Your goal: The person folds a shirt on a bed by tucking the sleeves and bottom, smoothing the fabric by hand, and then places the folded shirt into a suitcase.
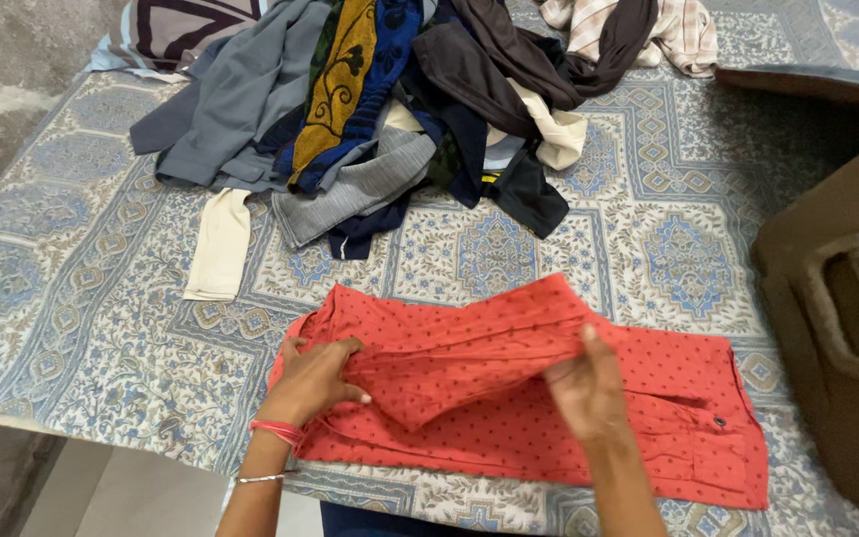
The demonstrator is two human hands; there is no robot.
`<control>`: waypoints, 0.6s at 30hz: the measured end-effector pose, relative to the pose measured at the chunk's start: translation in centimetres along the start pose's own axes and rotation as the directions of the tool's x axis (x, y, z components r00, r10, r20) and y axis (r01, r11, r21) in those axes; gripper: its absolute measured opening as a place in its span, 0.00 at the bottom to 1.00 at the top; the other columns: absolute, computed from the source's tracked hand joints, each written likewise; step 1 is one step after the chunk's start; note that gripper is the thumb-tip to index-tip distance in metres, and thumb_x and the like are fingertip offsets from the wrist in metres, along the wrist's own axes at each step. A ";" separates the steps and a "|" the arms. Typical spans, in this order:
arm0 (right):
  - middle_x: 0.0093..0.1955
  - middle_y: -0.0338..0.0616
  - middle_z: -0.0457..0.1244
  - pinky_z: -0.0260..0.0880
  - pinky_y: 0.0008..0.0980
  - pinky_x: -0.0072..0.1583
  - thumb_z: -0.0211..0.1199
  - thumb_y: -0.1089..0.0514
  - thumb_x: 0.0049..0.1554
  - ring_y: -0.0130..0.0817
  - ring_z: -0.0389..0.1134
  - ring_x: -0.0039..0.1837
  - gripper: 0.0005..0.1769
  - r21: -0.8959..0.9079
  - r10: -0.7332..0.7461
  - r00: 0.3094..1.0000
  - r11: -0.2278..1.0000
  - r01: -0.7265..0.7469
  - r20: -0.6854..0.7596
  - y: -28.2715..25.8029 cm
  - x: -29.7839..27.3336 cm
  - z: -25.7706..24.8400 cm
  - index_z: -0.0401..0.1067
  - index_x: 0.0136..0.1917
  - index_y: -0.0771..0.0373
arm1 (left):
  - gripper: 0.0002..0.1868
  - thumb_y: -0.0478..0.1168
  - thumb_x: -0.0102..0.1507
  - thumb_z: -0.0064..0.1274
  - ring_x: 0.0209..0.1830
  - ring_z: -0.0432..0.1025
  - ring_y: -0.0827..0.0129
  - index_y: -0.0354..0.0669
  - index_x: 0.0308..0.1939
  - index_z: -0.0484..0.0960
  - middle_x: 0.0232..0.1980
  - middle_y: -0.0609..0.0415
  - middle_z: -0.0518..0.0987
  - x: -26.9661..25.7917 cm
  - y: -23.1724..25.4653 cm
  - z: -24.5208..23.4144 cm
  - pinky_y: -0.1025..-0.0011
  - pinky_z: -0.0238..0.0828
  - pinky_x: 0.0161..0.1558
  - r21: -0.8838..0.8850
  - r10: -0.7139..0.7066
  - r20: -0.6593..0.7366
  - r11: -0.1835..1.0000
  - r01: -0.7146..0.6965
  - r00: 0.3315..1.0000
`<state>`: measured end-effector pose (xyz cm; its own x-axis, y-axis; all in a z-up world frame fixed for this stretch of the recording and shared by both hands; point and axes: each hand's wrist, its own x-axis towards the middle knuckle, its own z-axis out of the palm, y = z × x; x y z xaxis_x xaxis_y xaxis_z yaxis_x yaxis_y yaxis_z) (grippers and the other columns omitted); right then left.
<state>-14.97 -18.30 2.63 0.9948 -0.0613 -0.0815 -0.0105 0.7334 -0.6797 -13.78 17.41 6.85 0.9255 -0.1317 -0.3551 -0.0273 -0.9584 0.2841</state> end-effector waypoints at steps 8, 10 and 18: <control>0.64 0.46 0.68 0.64 0.46 0.69 0.60 0.51 0.61 0.40 0.69 0.66 0.17 0.038 0.034 0.992 0.999 -0.029 -0.120 -5.2 -1.5 -5.5 0.71 0.61 0.61 | 0.30 0.37 0.47 0.70 0.66 0.66 0.64 0.55 0.54 0.83 0.60 0.62 0.78 0.7 0.1 0.1 0.41 0.41 0.68 0.197 0.243 -0.258 0.961 -0.196 0.935; 0.63 0.47 0.69 0.65 0.45 0.66 0.58 0.51 0.62 0.41 0.70 0.64 0.18 -0.023 0.013 0.986 1.000 -0.017 -0.166 -5.9 -2.3 -6.7 0.72 0.61 0.62 | 0.30 0.35 0.46 0.69 0.64 0.69 0.65 0.53 0.54 0.83 0.55 0.59 0.81 1.8 -1.1 0.2 0.37 0.39 0.67 0.176 0.332 -0.328 0.941 -0.288 0.884; 0.52 0.44 0.68 0.67 0.33 0.57 0.59 0.52 0.66 0.31 0.67 0.54 0.17 -0.887 -0.339 0.939 0.449 0.108 -0.058 -6.3 -5.4 -10.2 0.76 0.54 0.70 | 0.10 0.46 0.63 0.56 0.52 0.74 0.68 0.55 0.46 0.86 0.45 0.62 0.84 5.5 -4.2 0.6 0.41 0.41 0.70 0.105 0.216 -0.329 0.976 -0.191 0.919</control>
<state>-21.36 -29.54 -0.06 0.9318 -0.3453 0.1121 0.0124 -0.2783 -0.9604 -8.81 20.52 3.18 0.9693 -0.2442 0.0281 -0.2433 -0.9367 0.2519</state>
